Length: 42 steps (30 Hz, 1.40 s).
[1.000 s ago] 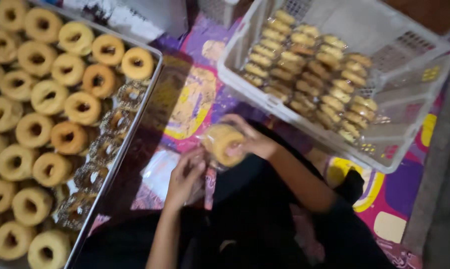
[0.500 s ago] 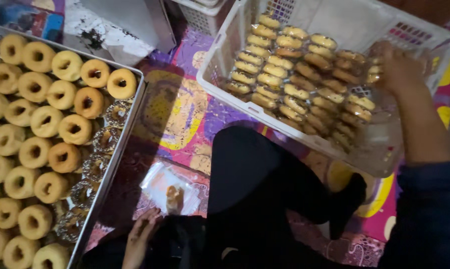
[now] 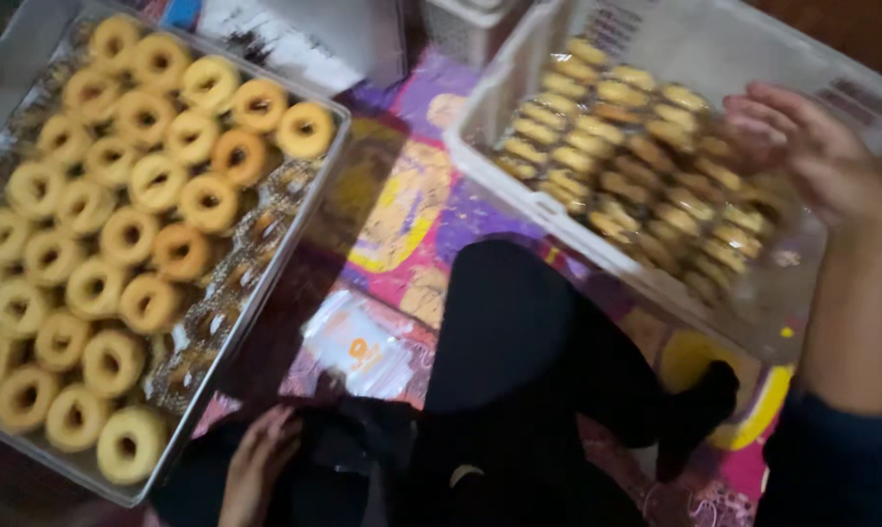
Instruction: The person sits on a patterned floor mat and repeatedly picks donuts from a metal tray, places them into clear plastic bags, and sets the filled bags into a white crate. The donuts include plain and chocolate-sprinkled varieties.
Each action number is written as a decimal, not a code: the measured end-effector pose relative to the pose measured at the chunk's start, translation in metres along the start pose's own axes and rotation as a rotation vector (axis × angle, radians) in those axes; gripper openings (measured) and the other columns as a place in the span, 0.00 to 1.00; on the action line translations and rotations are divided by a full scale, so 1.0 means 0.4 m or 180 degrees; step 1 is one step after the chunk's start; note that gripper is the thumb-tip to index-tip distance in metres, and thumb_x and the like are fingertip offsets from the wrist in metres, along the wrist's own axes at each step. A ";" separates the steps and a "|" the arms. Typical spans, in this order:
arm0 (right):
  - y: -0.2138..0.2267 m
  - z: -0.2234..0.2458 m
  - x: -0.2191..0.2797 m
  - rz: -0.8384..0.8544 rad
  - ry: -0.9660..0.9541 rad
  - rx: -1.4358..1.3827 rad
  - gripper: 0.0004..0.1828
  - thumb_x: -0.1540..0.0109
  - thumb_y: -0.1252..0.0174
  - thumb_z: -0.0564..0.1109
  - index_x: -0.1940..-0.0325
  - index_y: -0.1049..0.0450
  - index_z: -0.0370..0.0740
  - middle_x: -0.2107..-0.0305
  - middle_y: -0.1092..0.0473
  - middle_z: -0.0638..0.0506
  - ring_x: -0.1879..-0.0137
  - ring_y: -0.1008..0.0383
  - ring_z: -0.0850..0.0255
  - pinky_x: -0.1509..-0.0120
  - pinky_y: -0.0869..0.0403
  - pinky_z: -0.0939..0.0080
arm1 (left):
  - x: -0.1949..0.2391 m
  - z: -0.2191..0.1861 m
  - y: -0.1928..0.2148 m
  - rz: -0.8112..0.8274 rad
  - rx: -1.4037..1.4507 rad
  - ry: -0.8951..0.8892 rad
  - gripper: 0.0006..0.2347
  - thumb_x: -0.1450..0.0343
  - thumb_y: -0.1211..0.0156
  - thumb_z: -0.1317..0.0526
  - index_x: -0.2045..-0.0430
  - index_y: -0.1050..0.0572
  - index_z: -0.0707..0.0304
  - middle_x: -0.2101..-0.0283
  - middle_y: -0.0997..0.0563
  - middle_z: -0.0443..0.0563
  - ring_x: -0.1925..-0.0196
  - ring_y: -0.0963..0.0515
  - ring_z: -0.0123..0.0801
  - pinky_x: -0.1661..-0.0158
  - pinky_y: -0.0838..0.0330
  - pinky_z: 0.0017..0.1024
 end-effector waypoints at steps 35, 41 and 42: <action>-1.745 -0.352 -0.186 0.2296 0.0738 0.3122 0.15 0.47 0.35 0.50 0.60 0.19 0.43 0.59 0.23 0.41 0.52 0.23 0.45 0.47 0.25 0.45 | -0.281 -0.088 -0.245 0.0301 -0.4261 -0.0181 0.51 0.42 0.22 0.46 0.26 0.56 0.35 0.24 0.48 0.53 0.24 0.47 0.53 0.36 0.45 0.64; -1.665 -0.384 -0.214 0.0895 0.0899 0.2327 0.10 0.42 0.37 0.45 0.60 0.20 0.39 0.59 0.25 0.42 0.53 0.23 0.45 0.47 0.23 0.47 | -0.261 -0.087 -0.274 0.0114 -0.4249 -0.0950 0.57 0.45 0.20 0.49 0.25 0.62 0.36 0.24 0.50 0.57 0.25 0.50 0.59 0.39 0.45 0.66; -1.651 -0.390 -0.214 0.0785 0.0877 0.2097 0.10 0.41 0.38 0.44 0.58 0.20 0.39 0.58 0.25 0.43 0.54 0.23 0.45 0.48 0.23 0.47 | -0.269 -0.079 -0.274 0.0173 -0.4238 -0.0836 0.55 0.44 0.20 0.49 0.26 0.60 0.34 0.24 0.49 0.57 0.25 0.48 0.58 0.38 0.45 0.65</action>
Point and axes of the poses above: each hand's wrist, its own x-axis away from the middle knuckle, its own y-axis out of the back of the hand, z = x × y, the point moved 8 cm from there along -x, towards the middle knuckle
